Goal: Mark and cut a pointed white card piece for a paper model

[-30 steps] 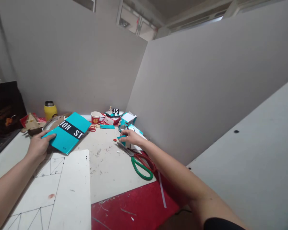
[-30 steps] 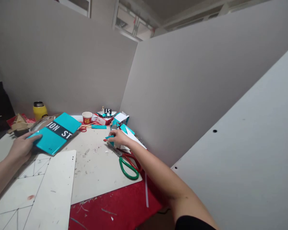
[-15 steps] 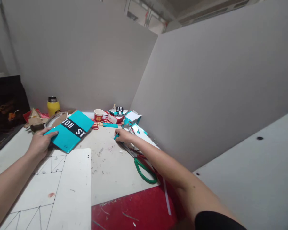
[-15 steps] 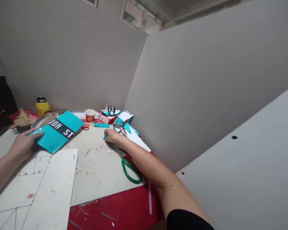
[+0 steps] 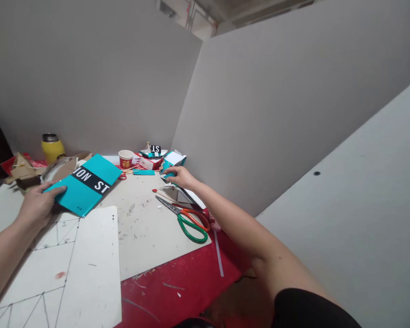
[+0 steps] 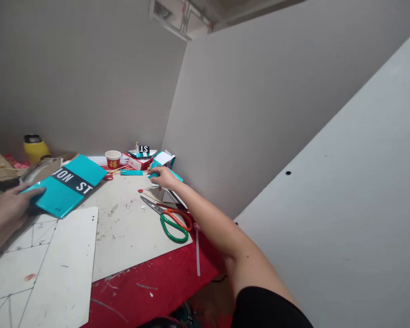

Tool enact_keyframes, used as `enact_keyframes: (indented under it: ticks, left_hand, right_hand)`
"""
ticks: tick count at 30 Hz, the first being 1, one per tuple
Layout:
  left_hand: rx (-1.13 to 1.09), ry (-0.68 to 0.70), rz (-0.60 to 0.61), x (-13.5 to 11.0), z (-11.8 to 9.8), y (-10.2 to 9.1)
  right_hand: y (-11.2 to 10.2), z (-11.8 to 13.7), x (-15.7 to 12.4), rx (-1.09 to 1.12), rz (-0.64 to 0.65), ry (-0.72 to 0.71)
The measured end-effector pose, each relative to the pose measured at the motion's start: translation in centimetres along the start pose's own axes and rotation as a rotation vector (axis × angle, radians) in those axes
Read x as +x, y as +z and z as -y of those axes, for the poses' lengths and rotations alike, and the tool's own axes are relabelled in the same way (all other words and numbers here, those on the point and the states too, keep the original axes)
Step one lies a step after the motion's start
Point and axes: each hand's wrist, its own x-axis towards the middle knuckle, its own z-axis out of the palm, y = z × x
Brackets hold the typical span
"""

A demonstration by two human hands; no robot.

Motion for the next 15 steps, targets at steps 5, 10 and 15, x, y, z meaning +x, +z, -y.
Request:
enact_keyframes:
  ticks: [5,10,15]
  left_hand:
    - [0.046,-0.047,0.097,0.2,0.1,-0.4]
    - [0.037,-0.059,0.123,1.1,0.8,-0.4]
    - [0.004,-0.061,0.151,1.0,0.7,-0.8]
  right_hand:
    - [-4.7,0.9,-7.3,0.100,0.053,-0.034]
    - [-6.7,0.0,-18.8,0.173,0.343,0.052]
    - [-4.1,-2.3,-26.6,0.087,0.509,0.213]
